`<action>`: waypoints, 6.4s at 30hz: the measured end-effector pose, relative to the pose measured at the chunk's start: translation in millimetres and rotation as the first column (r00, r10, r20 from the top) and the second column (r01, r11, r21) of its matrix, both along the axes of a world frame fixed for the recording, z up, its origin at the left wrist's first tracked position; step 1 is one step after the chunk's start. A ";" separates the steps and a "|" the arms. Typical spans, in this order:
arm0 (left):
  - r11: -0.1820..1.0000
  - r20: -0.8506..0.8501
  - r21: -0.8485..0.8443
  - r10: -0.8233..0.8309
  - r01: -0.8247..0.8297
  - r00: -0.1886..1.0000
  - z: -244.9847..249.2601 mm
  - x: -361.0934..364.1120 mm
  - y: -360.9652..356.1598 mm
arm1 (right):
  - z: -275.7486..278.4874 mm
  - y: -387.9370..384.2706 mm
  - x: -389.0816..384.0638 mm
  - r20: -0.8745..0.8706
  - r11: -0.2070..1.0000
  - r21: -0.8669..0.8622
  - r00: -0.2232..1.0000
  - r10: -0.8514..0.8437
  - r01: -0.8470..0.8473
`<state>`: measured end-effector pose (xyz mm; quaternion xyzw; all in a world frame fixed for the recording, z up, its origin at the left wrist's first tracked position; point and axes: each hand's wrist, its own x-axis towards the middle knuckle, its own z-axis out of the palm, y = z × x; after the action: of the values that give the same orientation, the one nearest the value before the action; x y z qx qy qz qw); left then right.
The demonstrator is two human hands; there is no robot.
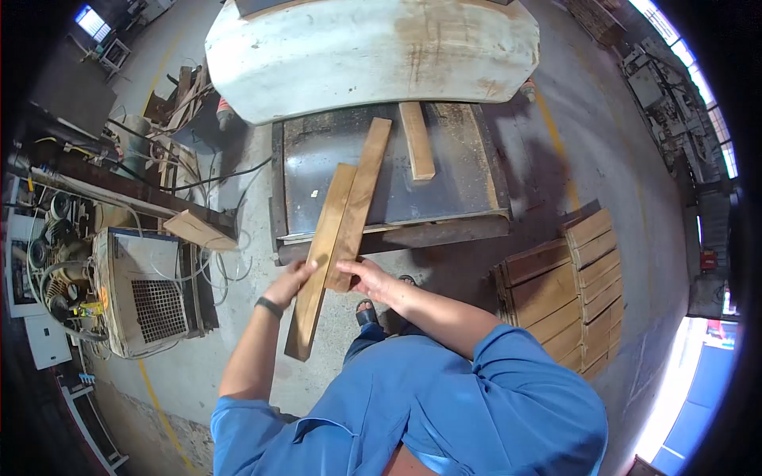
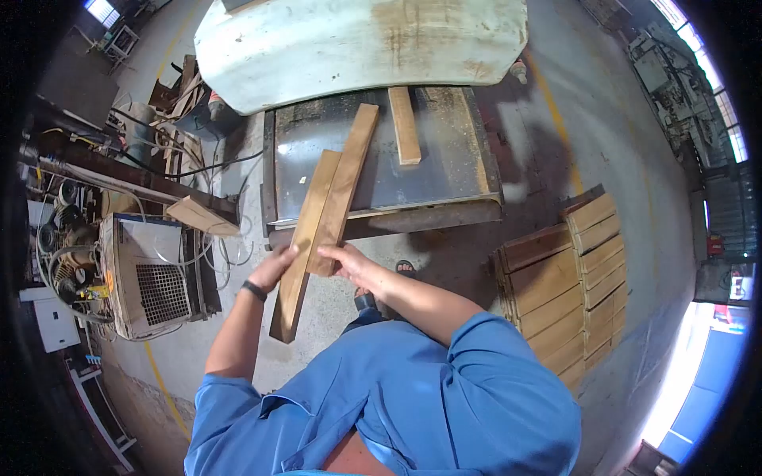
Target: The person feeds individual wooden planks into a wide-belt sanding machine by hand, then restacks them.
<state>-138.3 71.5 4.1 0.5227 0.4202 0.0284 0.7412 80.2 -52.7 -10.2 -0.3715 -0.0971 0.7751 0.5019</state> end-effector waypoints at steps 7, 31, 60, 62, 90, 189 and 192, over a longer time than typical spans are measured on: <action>0.960 -0.285 0.280 0.090 -0.007 0.954 24.8 -38.9 -71.5 | 4.3 2.0 -21.0 0.267 0.993 0.012 0.957 -0.115 0.116; 0.342 0.488 -0.873 0.620 0.348 0.614 5.6 -18.4 -50.1 | 4.1 -81.5 40.9 0.997 0.938 -0.053 0.073 0.030 0.342; 0.783 0.341 -0.618 0.351 -0.074 0.872 -36.1 57.9 -55.7 | -102.1 -107.6 63.5 0.767 0.953 0.040 0.603 -0.222 0.299; 0.794 0.217 -0.574 0.383 -0.200 0.898 -45.0 72.8 -60.0 | -100.2 -101.7 57.7 0.800 0.960 0.062 0.561 -0.212 0.274; -0.005 -0.483 0.869 -0.225 0.495 0.846 -18.4 112.2 -82.9 | -68.9 -44.8 76.2 0.772 0.996 0.069 0.630 -0.090 0.058; -0.188 -0.034 0.980 0.193 -0.071 -0.981 429.7 -173.4 -995.0 | 452.5 -645.2 -899.7 0.470 -0.969 0.046 0.851 0.237 0.244; -0.159 -0.080 0.979 0.282 -0.129 -0.956 440.2 -231.9 -1063.6 | 450.3 -667.2 -927.7 0.522 -0.990 -0.015 0.846 0.112 0.140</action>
<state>-370.2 -992.1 444.3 -0.1852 0.9219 0.2600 -0.2195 -847.6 -719.8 440.2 -0.5686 0.8091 -0.0464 -0.1407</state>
